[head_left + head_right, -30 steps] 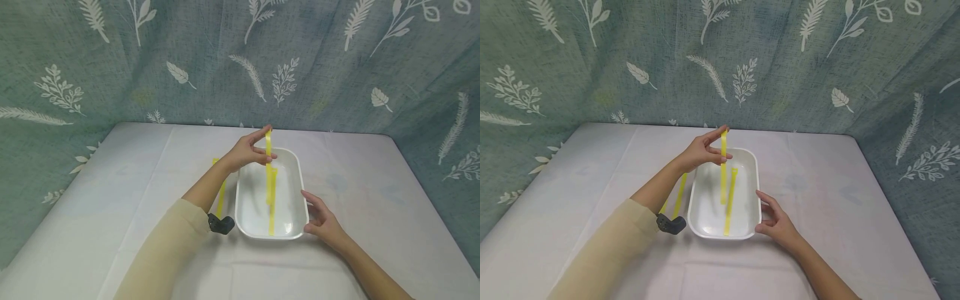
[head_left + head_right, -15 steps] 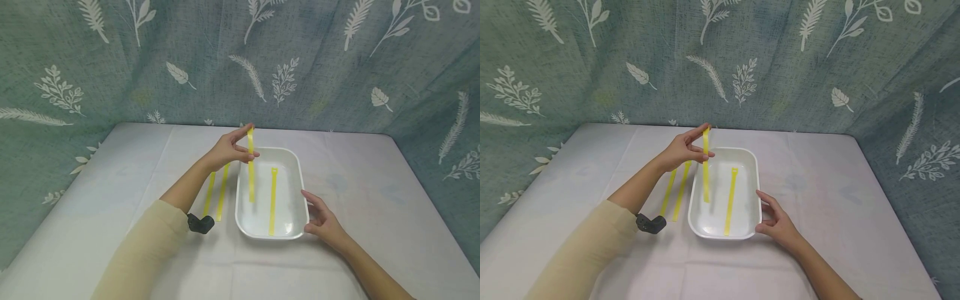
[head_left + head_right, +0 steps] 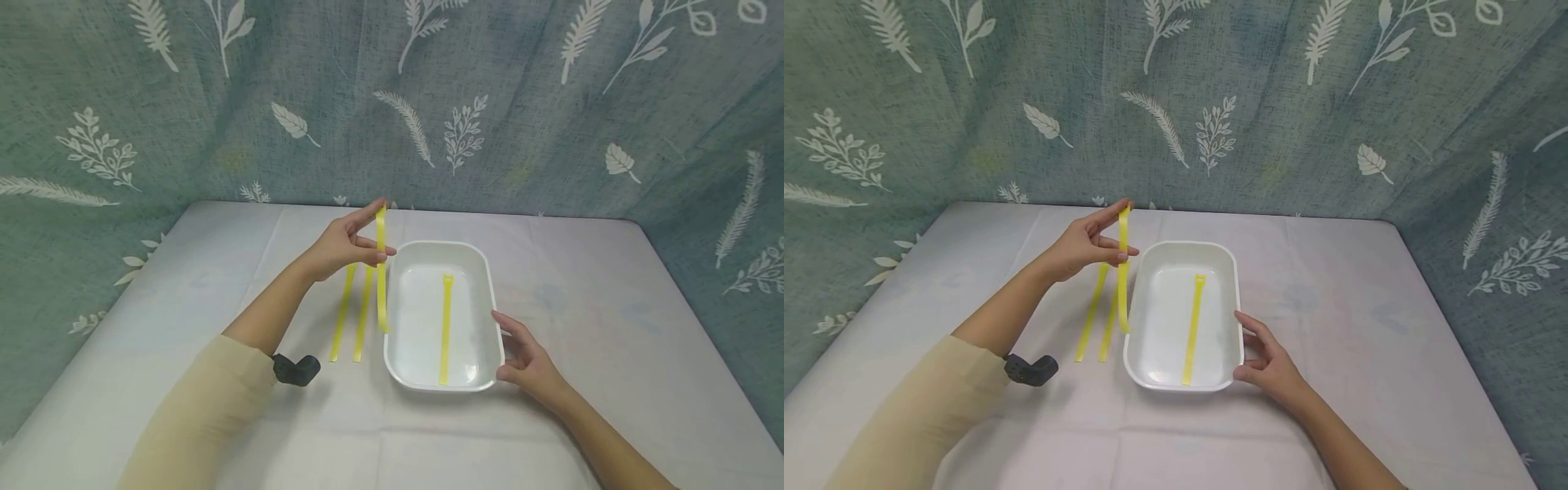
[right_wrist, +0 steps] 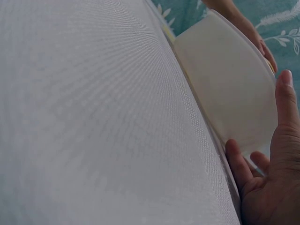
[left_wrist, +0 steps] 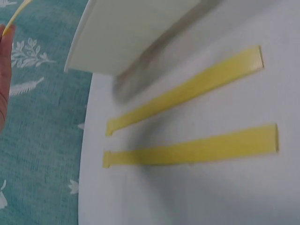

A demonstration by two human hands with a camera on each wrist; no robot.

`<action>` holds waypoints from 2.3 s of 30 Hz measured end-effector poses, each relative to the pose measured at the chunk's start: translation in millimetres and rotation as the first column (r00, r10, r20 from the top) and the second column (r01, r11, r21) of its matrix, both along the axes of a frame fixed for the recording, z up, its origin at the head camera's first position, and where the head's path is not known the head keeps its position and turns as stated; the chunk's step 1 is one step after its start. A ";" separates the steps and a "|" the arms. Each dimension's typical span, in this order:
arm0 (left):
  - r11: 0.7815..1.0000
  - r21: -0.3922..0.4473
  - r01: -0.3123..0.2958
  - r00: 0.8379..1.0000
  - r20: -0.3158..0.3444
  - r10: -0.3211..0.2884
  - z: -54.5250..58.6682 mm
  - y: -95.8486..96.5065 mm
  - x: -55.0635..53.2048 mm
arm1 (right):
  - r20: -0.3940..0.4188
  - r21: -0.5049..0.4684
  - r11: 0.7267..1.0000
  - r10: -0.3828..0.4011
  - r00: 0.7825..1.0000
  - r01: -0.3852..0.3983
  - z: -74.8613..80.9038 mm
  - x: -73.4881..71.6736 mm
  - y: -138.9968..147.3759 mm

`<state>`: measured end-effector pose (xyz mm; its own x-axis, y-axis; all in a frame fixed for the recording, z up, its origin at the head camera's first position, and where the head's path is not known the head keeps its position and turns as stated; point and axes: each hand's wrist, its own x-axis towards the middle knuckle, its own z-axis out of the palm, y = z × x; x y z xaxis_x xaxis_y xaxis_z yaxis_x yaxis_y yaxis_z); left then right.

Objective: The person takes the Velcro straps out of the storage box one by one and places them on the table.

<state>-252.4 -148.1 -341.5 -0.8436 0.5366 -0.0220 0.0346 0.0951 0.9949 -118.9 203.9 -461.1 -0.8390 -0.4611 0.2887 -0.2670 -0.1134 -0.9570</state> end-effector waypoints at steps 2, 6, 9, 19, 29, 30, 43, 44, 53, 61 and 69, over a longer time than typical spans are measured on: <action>1.000 -0.006 0.000 1.000 0.000 0.000 0.4 -4.8 2.1 | -0.002 -0.005 1.000 0.004 1.000 -0.004 0.0 -0.4 0.3; 1.000 -0.031 0.001 1.000 -0.006 -0.001 -0.2 -15.0 7.4 | -0.006 -0.003 1.000 0.003 1.000 -0.003 0.3 -0.3 0.5; 0.998 -0.065 -0.007 1.000 -0.016 0.006 -1.7 -23.8 11.1 | 0.000 0.007 1.000 -0.007 1.000 0.007 0.6 0.2 0.8; 0.993 -0.107 -0.050 0.998 -0.041 0.045 -7.0 -55.4 22.4 | -0.009 -0.012 1.000 0.010 1.000 -0.010 0.0 -0.3 0.0; 0.979 -0.203 -0.002 1.000 -0.025 -0.003 -27.8 -85.2 34.6 | -0.002 -0.009 1.000 0.007 1.000 -0.007 -0.5 -0.5 0.9; 0.978 -0.209 -0.004 1.000 -0.029 -0.002 -29.5 -87.3 35.3 | -0.001 -0.007 1.000 0.006 1.000 -0.006 -0.5 -0.5 1.2; 0.945 -0.326 -0.031 0.998 -0.070 0.008 -48.1 -98.7 26.0 | 0.020 -0.030 0.999 0.028 0.999 -0.028 0.0 -0.8 1.3; 0.944 -0.329 -0.033 0.997 -0.071 0.010 -50.0 -98.9 24.4 | 0.020 -0.030 0.999 0.028 0.999 -0.027 -0.2 -1.0 1.6; 0.918 -0.386 -0.088 0.992 -0.122 0.044 -67.8 -97.3 12.4 | 0.015 -0.044 0.998 0.041 0.999 -0.041 -1.2 -1.3 2.1; 0.891 -0.440 -0.115 0.985 -0.166 0.045 -80.5 -95.9 8.8 | 0.020 -0.051 0.997 0.052 0.998 -0.051 -1.5 -1.8 3.4; 0.836 -0.525 -0.162 0.982 -0.168 0.085 -88.1 -96.0 6.1 | 0.026 -0.052 0.997 0.054 0.998 -0.053 -0.5 -1.0 3.1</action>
<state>-246.4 -244.0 -429.6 -0.9175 0.3650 -0.1581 0.1141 0.6221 0.7745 -119.9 207.0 -461.6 -0.8213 -0.4909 0.2905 -0.2332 -0.1758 -0.9564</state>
